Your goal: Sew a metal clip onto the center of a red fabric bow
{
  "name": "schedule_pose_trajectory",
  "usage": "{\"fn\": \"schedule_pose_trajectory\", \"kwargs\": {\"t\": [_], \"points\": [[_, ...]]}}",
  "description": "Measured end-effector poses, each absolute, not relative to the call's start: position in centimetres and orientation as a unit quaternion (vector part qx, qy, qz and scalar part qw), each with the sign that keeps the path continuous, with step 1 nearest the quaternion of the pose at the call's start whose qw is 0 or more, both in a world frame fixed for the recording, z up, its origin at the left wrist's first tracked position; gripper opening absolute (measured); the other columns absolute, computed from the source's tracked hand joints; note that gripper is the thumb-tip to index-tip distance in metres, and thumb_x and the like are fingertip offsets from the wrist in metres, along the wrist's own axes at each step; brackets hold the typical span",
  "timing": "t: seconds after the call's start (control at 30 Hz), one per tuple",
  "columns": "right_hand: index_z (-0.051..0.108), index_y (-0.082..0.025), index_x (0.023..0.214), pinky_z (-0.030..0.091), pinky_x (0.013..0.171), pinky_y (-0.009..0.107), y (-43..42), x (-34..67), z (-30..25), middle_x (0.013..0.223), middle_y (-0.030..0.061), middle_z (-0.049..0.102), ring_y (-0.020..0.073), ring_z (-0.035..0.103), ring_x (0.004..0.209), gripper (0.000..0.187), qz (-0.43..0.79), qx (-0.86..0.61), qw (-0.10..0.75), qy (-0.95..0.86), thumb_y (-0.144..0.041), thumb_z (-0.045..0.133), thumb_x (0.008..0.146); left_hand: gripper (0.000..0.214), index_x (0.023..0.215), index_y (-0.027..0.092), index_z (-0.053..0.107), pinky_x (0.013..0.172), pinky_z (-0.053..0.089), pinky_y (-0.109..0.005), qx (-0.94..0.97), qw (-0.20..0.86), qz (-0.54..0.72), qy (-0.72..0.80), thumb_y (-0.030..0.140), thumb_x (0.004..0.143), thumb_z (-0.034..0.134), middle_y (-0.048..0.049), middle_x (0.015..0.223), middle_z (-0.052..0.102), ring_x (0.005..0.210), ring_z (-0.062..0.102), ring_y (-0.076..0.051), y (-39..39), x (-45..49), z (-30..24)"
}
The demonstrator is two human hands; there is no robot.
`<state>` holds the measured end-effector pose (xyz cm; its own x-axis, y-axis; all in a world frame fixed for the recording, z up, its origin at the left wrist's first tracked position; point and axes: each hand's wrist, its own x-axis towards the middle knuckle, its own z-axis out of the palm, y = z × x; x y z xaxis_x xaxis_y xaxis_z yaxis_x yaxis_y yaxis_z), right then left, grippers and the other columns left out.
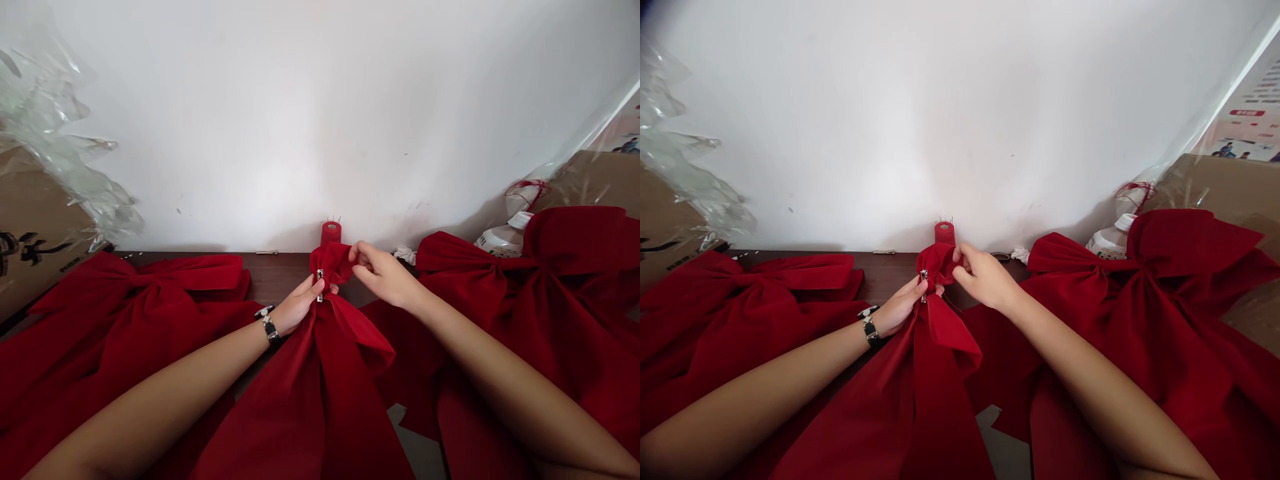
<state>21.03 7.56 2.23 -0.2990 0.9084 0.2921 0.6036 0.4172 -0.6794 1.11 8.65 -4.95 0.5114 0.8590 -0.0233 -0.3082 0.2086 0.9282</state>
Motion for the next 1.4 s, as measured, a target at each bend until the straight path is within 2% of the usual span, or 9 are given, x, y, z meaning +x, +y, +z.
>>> {"fn": "schedule_pose_trajectory", "kwargs": {"t": [0.17,0.37,0.53,0.67,0.83,0.93,1.07,1.23,1.4], "points": [[0.04,-0.02,0.095,0.041,0.067,0.022,6.6,20.3,2.6,0.073,-0.0031,0.057,0.0103,0.053,0.065,0.011,0.266,-0.401,0.373,-0.793,-0.012,0.036,0.088,0.045,0.108,0.017,0.061,0.077,0.046,-0.027,0.492,0.722,0.401,0.277,0.054,0.082,0.065,-0.0043,0.098,0.067,0.079,0.058,-0.014,8.9,1.1,-5.5],[0.055,-0.016,0.094,0.052,0.07,0.024,6.3,18.5,0.6,0.084,0.0036,0.069,0.0131,0.068,0.073,0.009,0.364,-0.424,0.429,-0.71,-0.016,0.049,0.088,0.059,0.134,0.024,0.05,0.111,0.031,-0.036,0.547,0.657,0.413,0.314,0.058,0.086,0.056,-0.0063,0.14,0.053,0.132,0.044,-0.025,9.3,0.7,-6.6],[0.057,-0.017,0.08,0.046,0.063,0.022,5.2,18.1,0.7,0.069,-0.0001,0.066,0.0116,0.062,0.062,0.009,0.245,-0.466,0.403,-0.749,-0.018,0.054,0.088,0.068,0.145,0.024,0.038,0.12,0.016,-0.037,0.632,0.568,0.374,0.371,0.063,0.089,0.046,-0.0047,0.154,0.035,0.145,0.023,-0.026,9.3,0.3,-6.7],[0.053,-0.018,0.083,0.045,0.068,0.023,5.1,18.1,0.6,0.073,0.0007,0.064,0.0117,0.059,0.066,0.012,0.205,-0.419,0.454,-0.76,-0.022,0.048,0.094,0.072,0.15,0.025,0.026,0.12,0.017,-0.037,0.653,0.547,0.383,0.357,0.063,0.09,0.041,-0.0054,0.156,0.031,0.146,0.021,-0.025,9.3,0.3,-6.5],[0.054,-0.018,0.081,0.048,0.086,0.029,6.1,18.3,-0.6,0.075,0.003,0.063,0.0152,0.063,0.081,0.02,0.25,-0.352,0.499,-0.752,-0.031,0.048,0.096,0.065,0.143,0.026,0.036,0.114,0.027,-0.035,0.627,0.564,0.411,0.346,0.061,0.089,0.046,-0.0076,0.147,0.045,0.137,0.037,-0.023,9.6,0.3,-6.7],[0.053,-0.018,0.086,0.05,0.089,0.03,6.6,18.4,-1.6,0.079,0.0037,0.065,0.015,0.065,0.083,0.021,0.326,-0.34,0.515,-0.716,-0.036,0.05,0.095,0.052,0.127,0.023,0.049,0.093,0.044,-0.029,0.599,0.608,0.408,0.323,0.06,0.09,0.045,-0.0071,0.121,0.062,0.101,0.06,-0.017,9.2,0.5,-6.1],[0.049,-0.019,0.088,0.052,0.09,0.032,7.2,18.3,-2.7,0.094,0.0067,0.066,0.0158,0.066,0.091,0.029,0.42,-0.336,0.537,-0.649,-0.047,0.053,0.092,0.04,0.104,0.019,0.052,0.061,0.043,-0.021,0.574,0.659,0.4,0.276,0.057,0.092,0.046,0.0003,0.084,0.061,0.061,0.05,-0.009,8.3,0.9,-4.7],[0.047,-0.019,0.086,0.052,0.086,0.031,7.7,18.3,-3.0,0.088,0.0044,0.065,0.0154,0.065,0.086,0.035,0.464,-0.343,0.524,-0.626,-0.053,0.056,0.088,0.039,0.093,0.018,0.05,0.059,0.04,-0.021,0.575,0.659,0.402,0.271,0.057,0.09,0.049,0.0009,0.078,0.055,0.06,0.046,-0.009,8.0,1.0,-4.3],[0.051,-0.018,0.082,0.048,0.077,0.027,7.6,18.8,-2.0,0.085,0.0036,0.058,0.0141,0.057,0.081,0.034,0.39,-0.336,0.544,-0.663,-0.051,0.056,0.089,0.04,0.112,0.02,0.049,0.06,0.039,-0.022,0.626,0.615,0.396,0.271,0.055,0.094,0.042,0.0,0.084,0.055,0.062,0.043,-0.009,8.3,0.8,-4.7]]}}
